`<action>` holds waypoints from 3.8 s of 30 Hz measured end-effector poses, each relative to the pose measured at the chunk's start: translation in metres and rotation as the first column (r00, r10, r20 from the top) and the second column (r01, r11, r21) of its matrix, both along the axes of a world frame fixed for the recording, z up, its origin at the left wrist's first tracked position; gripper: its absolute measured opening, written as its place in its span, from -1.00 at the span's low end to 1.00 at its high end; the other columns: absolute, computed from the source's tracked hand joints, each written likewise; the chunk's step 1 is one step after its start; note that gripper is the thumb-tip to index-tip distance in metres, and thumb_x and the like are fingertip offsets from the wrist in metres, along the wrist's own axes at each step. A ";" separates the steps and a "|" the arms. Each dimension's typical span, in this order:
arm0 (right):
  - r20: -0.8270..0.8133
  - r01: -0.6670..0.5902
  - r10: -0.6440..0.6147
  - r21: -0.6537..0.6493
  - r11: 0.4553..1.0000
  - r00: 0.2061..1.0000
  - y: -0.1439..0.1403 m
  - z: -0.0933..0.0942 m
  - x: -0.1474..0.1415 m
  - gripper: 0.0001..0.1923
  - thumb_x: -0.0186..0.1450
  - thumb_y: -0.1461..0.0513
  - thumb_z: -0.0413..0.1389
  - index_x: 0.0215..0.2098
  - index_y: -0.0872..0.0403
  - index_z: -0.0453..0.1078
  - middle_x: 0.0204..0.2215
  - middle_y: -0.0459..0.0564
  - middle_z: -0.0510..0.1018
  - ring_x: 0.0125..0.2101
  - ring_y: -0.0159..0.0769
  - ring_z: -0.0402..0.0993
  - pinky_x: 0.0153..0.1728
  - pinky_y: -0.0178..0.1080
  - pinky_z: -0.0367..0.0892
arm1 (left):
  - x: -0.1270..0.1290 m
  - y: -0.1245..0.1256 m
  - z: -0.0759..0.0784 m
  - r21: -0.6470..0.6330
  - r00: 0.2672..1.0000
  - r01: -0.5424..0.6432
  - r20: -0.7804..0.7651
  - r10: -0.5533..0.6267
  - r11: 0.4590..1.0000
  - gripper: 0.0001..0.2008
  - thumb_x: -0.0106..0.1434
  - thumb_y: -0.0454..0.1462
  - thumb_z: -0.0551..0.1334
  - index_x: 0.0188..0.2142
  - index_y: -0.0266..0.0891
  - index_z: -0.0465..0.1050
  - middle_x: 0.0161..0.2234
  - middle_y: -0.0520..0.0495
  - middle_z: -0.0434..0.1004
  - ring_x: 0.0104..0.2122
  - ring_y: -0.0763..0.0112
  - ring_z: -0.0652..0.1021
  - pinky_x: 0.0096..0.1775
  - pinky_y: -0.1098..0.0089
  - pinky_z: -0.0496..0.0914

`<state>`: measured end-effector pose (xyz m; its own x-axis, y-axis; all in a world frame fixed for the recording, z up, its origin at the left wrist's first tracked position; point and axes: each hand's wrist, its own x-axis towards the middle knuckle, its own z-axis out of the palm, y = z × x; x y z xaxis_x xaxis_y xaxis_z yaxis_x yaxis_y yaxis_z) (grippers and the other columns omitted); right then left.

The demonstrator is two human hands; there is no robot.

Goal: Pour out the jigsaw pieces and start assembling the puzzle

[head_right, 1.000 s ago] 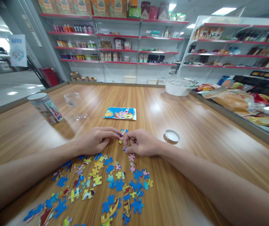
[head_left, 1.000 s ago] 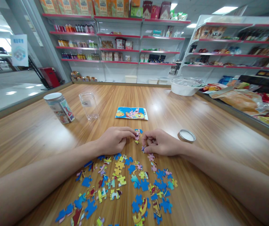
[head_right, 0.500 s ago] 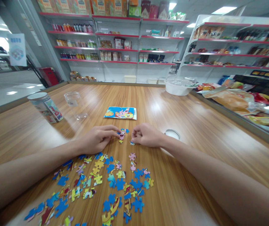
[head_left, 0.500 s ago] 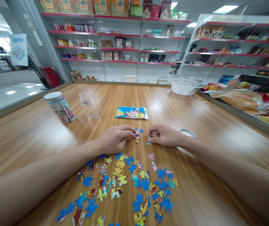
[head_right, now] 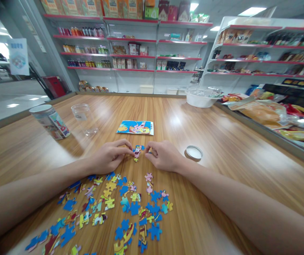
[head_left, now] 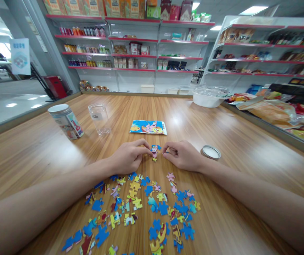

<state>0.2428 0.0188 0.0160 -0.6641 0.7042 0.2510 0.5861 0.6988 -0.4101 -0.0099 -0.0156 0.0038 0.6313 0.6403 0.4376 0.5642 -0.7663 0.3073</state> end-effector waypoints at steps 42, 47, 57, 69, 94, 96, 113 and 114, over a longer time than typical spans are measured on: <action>0.062 0.238 -0.247 0.120 0.964 0.967 0.003 0.000 -0.003 -0.75 0.36 0.10 0.11 -0.19 0.01 0.61 -0.38 0.01 0.66 -0.41 -0.27 0.52 -0.37 -0.27 0.24 | 0.001 0.000 0.003 -0.001 0.996 0.068 0.060 -0.068 0.998 -0.60 0.19 -0.54 0.04 -0.13 -0.23 0.54 -0.11 -0.12 0.55 -0.14 0.34 0.57 -0.09 0.27 0.51; 0.060 0.241 -0.246 0.082 0.967 0.967 0.002 0.001 -0.004 -0.75 0.35 0.07 0.13 -0.18 -0.02 0.61 -0.46 -0.04 0.63 -0.48 -0.32 0.46 -0.41 -0.29 0.20 | 0.000 0.001 0.002 -0.006 0.995 0.079 0.061 -0.079 0.997 -0.58 0.17 -0.55 0.04 -0.12 -0.23 0.54 -0.10 -0.11 0.55 -0.13 0.34 0.57 -0.08 0.25 0.51; 0.002 0.261 -0.262 0.079 0.962 0.965 0.008 -0.002 -0.007 -0.77 0.34 0.09 0.14 -0.23 -0.01 0.61 -0.45 -0.04 0.62 -0.47 -0.33 0.44 -0.41 -0.30 0.21 | 0.001 0.001 0.003 0.002 0.994 0.081 0.069 -0.081 0.997 -0.57 0.16 -0.55 0.04 -0.13 -0.21 0.55 -0.11 -0.09 0.57 -0.12 0.36 0.57 -0.07 0.26 0.51; -0.117 0.123 -0.108 0.137 0.983 0.987 0.005 -0.007 -0.005 -0.75 0.28 0.24 0.08 -0.23 0.10 0.60 -0.63 -0.07 0.48 -0.65 -0.46 0.22 -0.51 -0.33 0.13 | 0.001 0.001 0.001 0.002 0.994 0.078 0.079 -0.078 0.997 -0.61 0.20 -0.54 0.05 -0.15 -0.22 0.56 -0.12 -0.10 0.57 -0.14 0.35 0.57 -0.09 0.27 0.51; -0.037 0.094 -0.090 0.150 0.984 0.995 0.001 -0.007 -0.005 -0.73 0.24 0.31 0.07 -0.22 0.09 0.60 -0.74 -0.17 0.34 -0.69 -0.49 0.15 -0.52 -0.34 0.08 | 0.001 0.002 0.001 0.010 0.996 0.074 0.046 -0.074 0.997 -0.58 0.16 -0.55 0.05 -0.15 -0.21 0.56 -0.10 -0.08 0.57 -0.12 0.35 0.58 -0.07 0.26 0.51; -0.038 0.093 -0.088 0.153 0.984 0.995 0.001 -0.008 -0.005 -0.73 0.25 0.31 0.06 -0.22 0.09 0.60 -0.73 -0.16 0.35 -0.69 -0.49 0.15 -0.51 -0.34 0.09 | 0.001 0.001 0.001 0.010 0.996 0.072 0.050 -0.072 0.997 -0.59 0.16 -0.55 0.05 -0.17 -0.22 0.55 -0.11 -0.08 0.57 -0.13 0.35 0.58 -0.08 0.26 0.52; -0.034 0.103 -0.099 0.141 0.985 0.994 0.000 -0.007 -0.007 -0.73 0.26 0.29 0.05 -0.21 0.08 0.60 -0.74 -0.17 0.31 -0.69 -0.47 0.17 -0.51 -0.34 0.10 | 0.003 0.001 0.003 0.015 0.997 0.061 0.049 -0.061 0.998 -0.63 0.18 -0.54 0.04 -0.19 -0.24 0.54 -0.14 -0.09 0.58 -0.15 0.35 0.59 -0.08 0.27 0.52; -0.032 0.103 -0.100 0.145 0.984 0.995 0.000 -0.007 -0.007 -0.73 0.26 0.29 0.06 -0.20 0.08 0.60 -0.74 -0.17 0.30 -0.69 -0.47 0.17 -0.51 -0.34 0.10 | 0.003 0.001 0.003 0.013 0.997 0.060 0.048 -0.061 0.998 -0.63 0.18 -0.54 0.04 -0.19 -0.24 0.54 -0.14 -0.09 0.58 -0.15 0.35 0.59 -0.08 0.27 0.52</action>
